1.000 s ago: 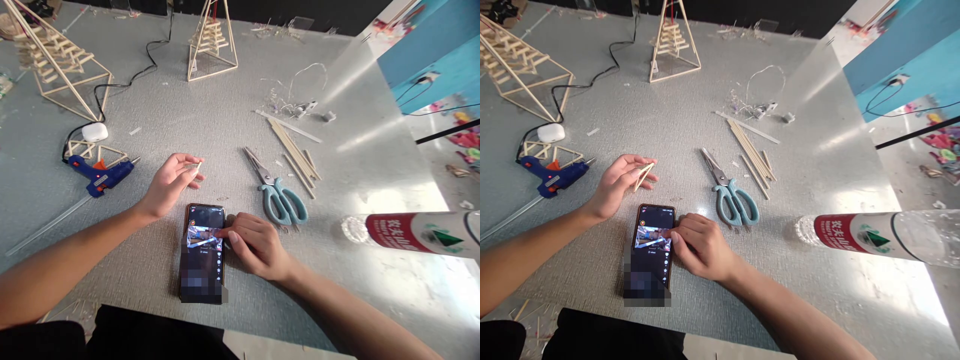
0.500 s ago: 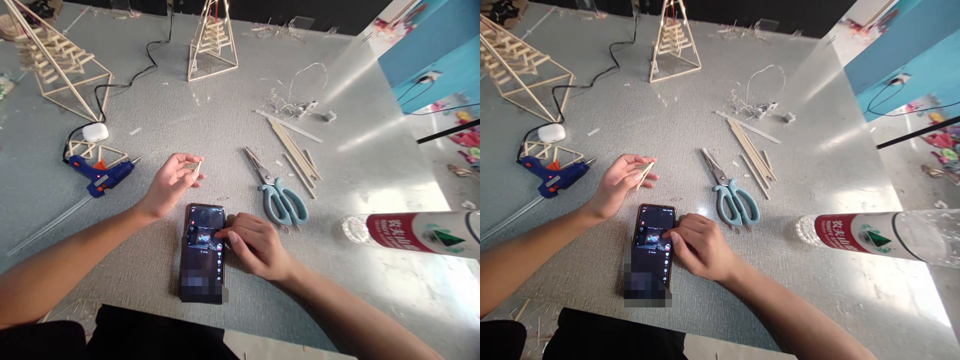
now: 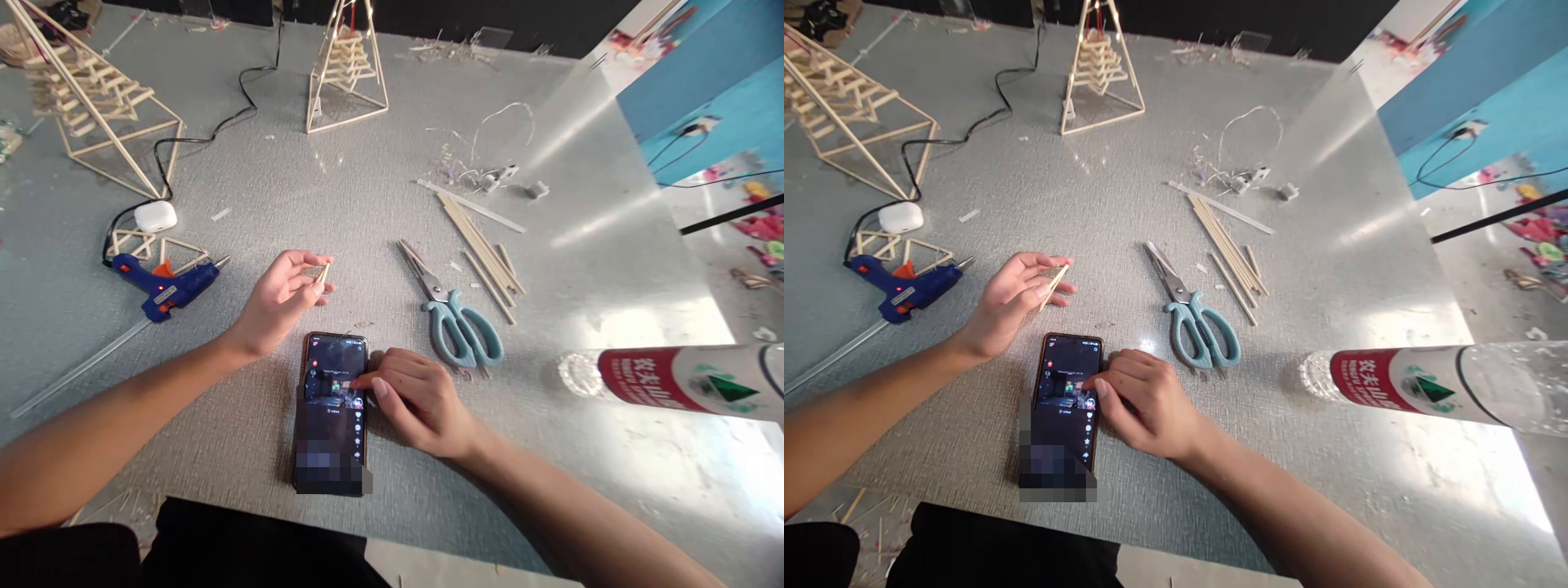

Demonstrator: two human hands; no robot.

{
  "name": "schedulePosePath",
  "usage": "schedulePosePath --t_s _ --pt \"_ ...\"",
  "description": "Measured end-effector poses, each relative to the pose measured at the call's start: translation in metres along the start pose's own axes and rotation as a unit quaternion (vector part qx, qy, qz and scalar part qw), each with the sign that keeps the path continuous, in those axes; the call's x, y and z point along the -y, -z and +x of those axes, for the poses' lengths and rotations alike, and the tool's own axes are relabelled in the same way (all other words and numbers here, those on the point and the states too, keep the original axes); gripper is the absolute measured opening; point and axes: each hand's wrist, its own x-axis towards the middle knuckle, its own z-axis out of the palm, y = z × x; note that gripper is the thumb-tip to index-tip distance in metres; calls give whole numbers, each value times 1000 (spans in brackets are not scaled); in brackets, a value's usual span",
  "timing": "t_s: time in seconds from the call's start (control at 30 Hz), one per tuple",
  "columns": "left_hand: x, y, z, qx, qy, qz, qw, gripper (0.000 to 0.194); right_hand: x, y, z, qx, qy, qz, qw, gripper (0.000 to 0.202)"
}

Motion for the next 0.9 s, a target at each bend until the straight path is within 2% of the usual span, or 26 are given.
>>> schedulePosePath --t_s 0.9 --pt "-3 -1 -1 3 4 18 1000 32 1 0 1 -1 2 2 1000 28"
